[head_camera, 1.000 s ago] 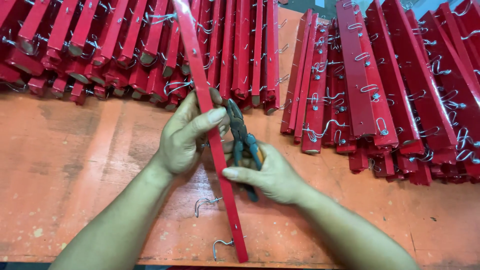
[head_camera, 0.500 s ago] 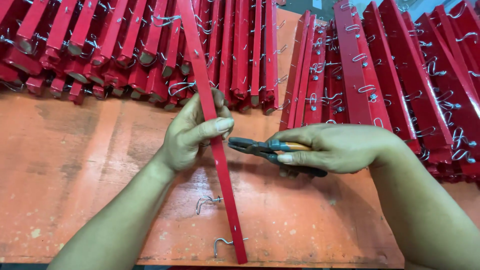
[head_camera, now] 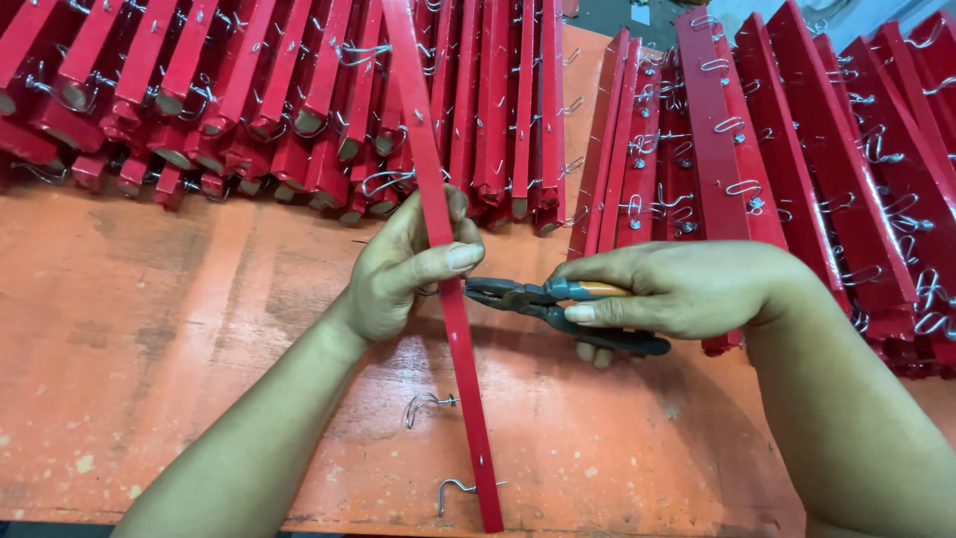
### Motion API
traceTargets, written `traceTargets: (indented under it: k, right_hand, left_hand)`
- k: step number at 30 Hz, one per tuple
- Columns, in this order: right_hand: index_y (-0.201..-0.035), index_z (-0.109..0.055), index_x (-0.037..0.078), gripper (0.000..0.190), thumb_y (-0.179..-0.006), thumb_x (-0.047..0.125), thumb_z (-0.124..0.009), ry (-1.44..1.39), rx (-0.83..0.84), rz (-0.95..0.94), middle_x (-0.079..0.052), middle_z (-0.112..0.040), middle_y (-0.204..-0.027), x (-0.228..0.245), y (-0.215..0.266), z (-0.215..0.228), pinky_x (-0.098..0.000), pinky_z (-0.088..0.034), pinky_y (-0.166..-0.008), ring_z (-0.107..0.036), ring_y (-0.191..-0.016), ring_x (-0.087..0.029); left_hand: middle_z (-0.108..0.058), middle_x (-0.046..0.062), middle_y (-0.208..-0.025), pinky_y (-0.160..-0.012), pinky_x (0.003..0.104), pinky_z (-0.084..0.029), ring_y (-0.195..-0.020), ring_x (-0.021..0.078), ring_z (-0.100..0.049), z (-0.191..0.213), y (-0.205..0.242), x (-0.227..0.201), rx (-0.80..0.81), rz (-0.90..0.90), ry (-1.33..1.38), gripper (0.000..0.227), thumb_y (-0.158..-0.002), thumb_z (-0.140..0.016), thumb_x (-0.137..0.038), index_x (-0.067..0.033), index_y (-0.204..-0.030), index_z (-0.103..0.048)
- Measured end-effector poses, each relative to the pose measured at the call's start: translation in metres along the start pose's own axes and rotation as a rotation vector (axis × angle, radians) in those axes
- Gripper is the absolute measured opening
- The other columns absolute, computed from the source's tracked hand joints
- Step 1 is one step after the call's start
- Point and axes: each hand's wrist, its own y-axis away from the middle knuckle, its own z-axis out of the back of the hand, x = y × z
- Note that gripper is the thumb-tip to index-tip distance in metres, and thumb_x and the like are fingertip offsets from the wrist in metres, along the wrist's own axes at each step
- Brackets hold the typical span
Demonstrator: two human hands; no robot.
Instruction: Adjusting metal hooks on red bars using pliers
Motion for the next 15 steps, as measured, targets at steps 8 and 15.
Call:
traceTargets:
  k: [8, 15]
  right_hand:
    - [-0.109, -0.063, 0.012, 0.032, -0.098, 0.035, -0.043, -0.07, 0.095, 0.051, -0.004, -0.083, -0.087, -0.006, -0.006, 0.007, -0.0278, -0.061, -0.062, -0.068, -0.063, -0.015]
    - [-0.097, -0.056, 0.007, 0.028, -0.099, 0.033, -0.047, -0.166, 0.077, 0.041, -0.012, -0.072, -0.08, -0.005, -0.017, 0.004, -0.0334, -0.062, -0.052, -0.072, -0.058, -0.021]
  left_hand:
    - [-0.051, 0.003, -0.081, -0.061, 0.025, -0.031, -0.07, 0.0114, -0.042, 0.0, -0.003, 0.001, 0.073, -0.066, -0.02, 0.035, -0.085, -0.067, -0.025, -0.0099, -0.108, -0.046]
    - [-0.052, 0.007, -0.08, -0.072, 0.028, -0.038, -0.074, 0.016, -0.048, 0.005, -0.006, 0.008, 0.055, -0.129, 0.06, 0.029, -0.089, -0.066, -0.021, -0.0102, -0.107, -0.046]
